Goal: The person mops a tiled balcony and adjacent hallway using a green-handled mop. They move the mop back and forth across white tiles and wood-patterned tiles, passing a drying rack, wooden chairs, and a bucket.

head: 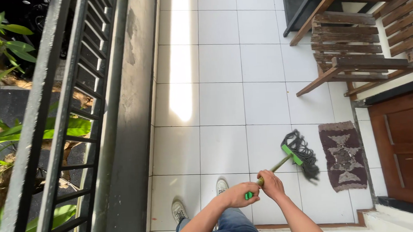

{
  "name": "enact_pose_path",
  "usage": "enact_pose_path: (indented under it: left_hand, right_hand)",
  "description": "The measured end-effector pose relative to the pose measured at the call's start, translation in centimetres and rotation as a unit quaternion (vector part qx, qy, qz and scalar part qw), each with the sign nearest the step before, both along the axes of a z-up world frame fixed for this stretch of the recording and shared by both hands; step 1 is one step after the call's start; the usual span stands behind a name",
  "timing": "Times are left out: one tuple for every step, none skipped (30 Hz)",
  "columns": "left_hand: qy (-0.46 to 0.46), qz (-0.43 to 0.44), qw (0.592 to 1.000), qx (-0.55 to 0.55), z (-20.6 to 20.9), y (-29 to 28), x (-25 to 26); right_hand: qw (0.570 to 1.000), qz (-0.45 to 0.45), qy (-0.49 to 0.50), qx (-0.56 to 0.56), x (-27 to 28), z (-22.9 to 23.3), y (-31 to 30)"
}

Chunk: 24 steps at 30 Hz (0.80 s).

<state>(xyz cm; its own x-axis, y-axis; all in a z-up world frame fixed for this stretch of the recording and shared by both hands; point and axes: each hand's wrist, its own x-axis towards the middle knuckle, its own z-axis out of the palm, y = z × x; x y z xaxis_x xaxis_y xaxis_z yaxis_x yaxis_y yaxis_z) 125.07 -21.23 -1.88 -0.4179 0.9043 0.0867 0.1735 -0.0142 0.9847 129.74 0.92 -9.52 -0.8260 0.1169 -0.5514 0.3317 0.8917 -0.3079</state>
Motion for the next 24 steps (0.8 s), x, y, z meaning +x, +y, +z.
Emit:
enact_pose_path:
  left_hand:
    - [0.003, 0.003, 1.000, -0.002, 0.9, -2.3, -0.3]
    - [0.001, 0.026, 1.000, -0.008, 1.8, -4.7, -0.5]
    - [-0.003, 0.049, 0.999, -0.015, 2.7, -7.4, -0.3]
    - [-0.002, 0.052, 0.998, -0.019, 3.4, -10.2, 0.0]
    - [0.012, 0.080, 0.995, -0.052, 4.3, -13.1, 0.4]
    - [0.026, 0.108, 0.990, -0.085, 5.2, -16.0, 0.7]
    - [0.031, 0.111, 0.990, -0.087, 6.5, -19.1, 1.4]
    - [0.030, 0.133, 0.982, -0.133, 7.9, -22.2, 2.0]
    - [0.025, 0.156, 0.971, -0.180, 9.4, -25.3, 3.2]
    - [0.025, 0.160, 0.970, -0.182, 10.3, -27.9, 4.2]
    - [0.023, 0.194, 0.963, -0.184, 11.1, -30.4, 5.2]
    - [0.021, 0.229, 0.956, -0.185, 12.0, -32.7, 6.1]
    - [0.020, 0.232, 0.955, -0.185, 12.2, -34.4, 7.2]
    - [0.013, 0.259, 0.947, -0.189, 12.3, -36.1, 8.3]
    - [0.005, 0.285, 0.939, -0.191, 12.4, -37.5, 9.2]
    - [0.005, 0.288, 0.939, -0.190, 11.8, -38.2, 9.9]
    - [-0.015, 0.302, 0.932, -0.203, 11.4, -38.9, 10.4]
    - [-0.035, 0.315, 0.924, -0.215, 10.9, -39.5, 11.0]
    - [-0.033, 0.316, 0.924, -0.214, 10.9, -39.9, 10.8]
    - [-0.028, 0.322, 0.929, -0.183, 11.0, -40.2, 10.5]
    - [-0.022, 0.327, 0.933, -0.151, 10.9, -40.3, 10.1]
    - [-0.019, 0.327, 0.933, -0.148, 10.8, -40.6, 9.3]
    - [-0.100, 0.303, 0.928, -0.190, 10.6, -40.7, 8.7]
    - [-0.180, 0.277, 0.915, -0.231, 10.4, -40.7, 8.1]
  right_hand:
    - [1.000, 0.003, 0.003, -0.002, -0.7, -0.4, -1.9]
    - [0.999, 0.036, 0.031, -0.014, -1.3, -0.8, -3.8]
    - [0.996, 0.069, 0.056, -0.027, -1.4, -1.3, -6.1]
    - [0.995, 0.071, 0.058, -0.031, -2.0, -1.7, -9.1]
    - [0.991, 0.093, 0.073, -0.057, -2.4, -1.9, -12.2]
    - [0.986, 0.114, 0.088, -0.083, -2.8, -2.0, -15.3]
    - [0.985, 0.117, 0.092, -0.086, -3.0, -1.7, -18.9]
    - [0.982, 0.138, 0.068, -0.107, -3.2, -1.3, -22.5]
    - [0.978, 0.160, 0.038, -0.128, -2.7, -0.8, -26.1]
    - [0.977, 0.164, 0.039, -0.131, -2.5, -1.1, -29.6]
    - [0.964, 0.207, 0.052, -0.157, -2.3, -1.5, -32.9]
    - [0.949, 0.250, 0.066, -0.182, -2.1, -1.8, -36.1]
    - [0.948, 0.253, 0.065, -0.183, -2.1, -0.2, -38.4]
    - [0.930, 0.307, 0.035, -0.199, -2.1, 1.5, -40.7]
    - [0.908, 0.360, 0.005, -0.213, -2.3, 3.1, -42.8]
    - [0.907, 0.363, 0.005, -0.211, -2.0, 2.5, -43.8]
    - [0.901, 0.369, 0.014, -0.227, -1.8, 1.9, -44.9]
    - [0.894, 0.375, 0.022, -0.244, -1.6, 1.3, -45.8]
    - [0.894, 0.376, 0.024, -0.242, -1.3, 0.6, -46.3]
    - [0.893, 0.364, 0.080, -0.251, -1.0, -0.3, -46.7]
    - [0.890, 0.351, 0.137, -0.258, -0.9, -1.1, -46.8]
    - [0.890, 0.352, 0.139, -0.254, -1.3, -0.6, -46.3]
    - [0.907, 0.334, 0.114, -0.229, -1.5, 0.0, -45.6]
    - [0.923, 0.315, 0.089, -0.202, -1.6, 0.6, -44.8]
